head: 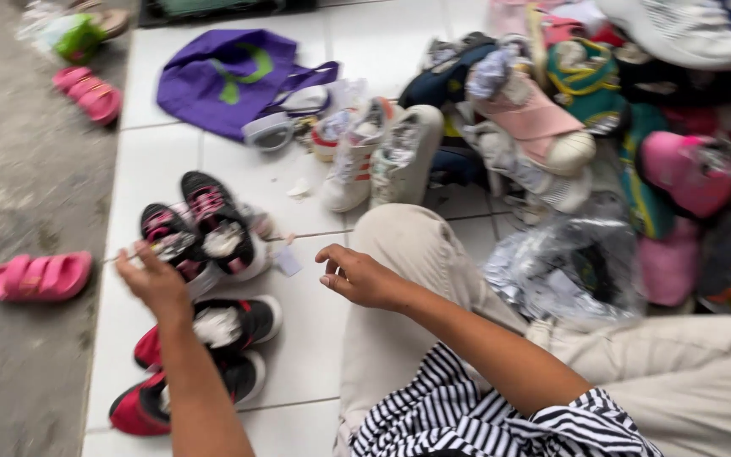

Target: Sorting through a large pile of miscellaneous shoes to find and pair matching ones.

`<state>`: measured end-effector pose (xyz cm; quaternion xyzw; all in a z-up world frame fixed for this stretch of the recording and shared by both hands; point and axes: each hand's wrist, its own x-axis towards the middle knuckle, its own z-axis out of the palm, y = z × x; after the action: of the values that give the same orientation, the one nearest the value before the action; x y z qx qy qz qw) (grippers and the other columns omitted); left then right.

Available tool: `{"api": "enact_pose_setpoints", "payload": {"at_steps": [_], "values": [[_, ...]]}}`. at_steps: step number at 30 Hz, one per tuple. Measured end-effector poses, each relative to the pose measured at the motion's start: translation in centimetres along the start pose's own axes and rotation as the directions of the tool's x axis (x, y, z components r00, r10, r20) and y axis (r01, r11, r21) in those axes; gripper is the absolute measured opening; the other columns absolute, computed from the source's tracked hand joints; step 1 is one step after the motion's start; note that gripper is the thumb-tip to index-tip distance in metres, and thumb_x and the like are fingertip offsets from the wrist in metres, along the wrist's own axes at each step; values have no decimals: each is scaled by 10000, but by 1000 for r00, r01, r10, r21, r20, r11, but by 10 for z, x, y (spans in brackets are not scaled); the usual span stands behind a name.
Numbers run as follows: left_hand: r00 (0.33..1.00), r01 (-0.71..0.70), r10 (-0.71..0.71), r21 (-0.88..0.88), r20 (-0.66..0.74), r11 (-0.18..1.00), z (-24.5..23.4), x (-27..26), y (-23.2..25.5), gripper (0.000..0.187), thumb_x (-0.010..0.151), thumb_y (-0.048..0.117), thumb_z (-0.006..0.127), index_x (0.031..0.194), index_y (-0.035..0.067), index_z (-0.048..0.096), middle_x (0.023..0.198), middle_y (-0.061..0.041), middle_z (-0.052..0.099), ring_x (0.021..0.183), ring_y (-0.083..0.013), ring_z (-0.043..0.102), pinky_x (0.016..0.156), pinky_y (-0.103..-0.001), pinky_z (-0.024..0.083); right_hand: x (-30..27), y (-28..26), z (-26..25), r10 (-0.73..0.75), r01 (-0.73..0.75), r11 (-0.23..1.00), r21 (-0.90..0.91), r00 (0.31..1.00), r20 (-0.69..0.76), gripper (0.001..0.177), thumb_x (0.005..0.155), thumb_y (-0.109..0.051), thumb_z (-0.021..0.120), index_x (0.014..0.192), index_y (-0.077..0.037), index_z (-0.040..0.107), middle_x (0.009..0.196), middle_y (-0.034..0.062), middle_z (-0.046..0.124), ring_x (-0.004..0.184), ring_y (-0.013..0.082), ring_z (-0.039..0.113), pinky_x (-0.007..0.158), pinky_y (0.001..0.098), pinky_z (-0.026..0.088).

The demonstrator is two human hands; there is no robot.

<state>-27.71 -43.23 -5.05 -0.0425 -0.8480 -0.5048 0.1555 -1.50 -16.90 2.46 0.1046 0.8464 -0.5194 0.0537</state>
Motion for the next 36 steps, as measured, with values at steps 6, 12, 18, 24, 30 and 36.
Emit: {"api": "enact_pose_setpoints", "payload": {"at_steps": [6,12,18,24,30,36], "values": [[945,-290,273,80,178,954,21,-50,143,527,1076,341,539,1426,-52,545,1570,-428,207,1485,-513,158,1174,-642,122,-68,57,-109,6,36,995,94,913,-409,206,975,-175,636,1174,-134,664,972,2,703,854,104,645,803,269,503],[602,-666,704,-250,377,703,124,-152,245,467,899,117,764,1331,1,626,1445,-348,486,1353,-522,439,1140,-559,298,-182,93,-203,44,-51,999,12,713,-700,179,976,-196,673,1133,-134,734,877,75,733,784,182,670,738,354,574],[328,-682,793,-451,514,575,218,-284,286,444,796,205,793,1218,118,685,1423,-226,559,1279,-433,542,1038,-510,416,-285,174,-261,-76,-345,900,-268,482,-873,111,958,-195,725,1064,-186,755,929,19,704,913,209,687,784,323,557],[224,-575,821,-609,525,547,270,-350,372,700,806,139,780,1434,35,488,1449,-306,490,1326,-467,505,1094,-515,399,-333,210,-323,-178,-615,707,-348,321,-930,416,857,-136,822,1226,-73,641,1287,128,500,1232,358,500,998,482,431],[113,-498,885,-745,451,444,340,-385,455,1059,676,163,915,1537,-11,324,1495,-329,440,1382,-490,461,1174,-531,365,-316,268,-320,-313,-746,516,-421,293,-904,485,759,-124,845,1209,-102,663,1300,145,543,1230,378,498,1008,513,412],[163,-631,919,-678,360,377,406,-417,434,1016,588,342,958,1426,43,468,1275,-202,615,1179,-397,617,1017,-475,504,-294,261,-273,193,-923,332,-193,267,-944,463,827,-134,701,1227,6,515,846,181,675,750,391,714,634,547,598]]}}
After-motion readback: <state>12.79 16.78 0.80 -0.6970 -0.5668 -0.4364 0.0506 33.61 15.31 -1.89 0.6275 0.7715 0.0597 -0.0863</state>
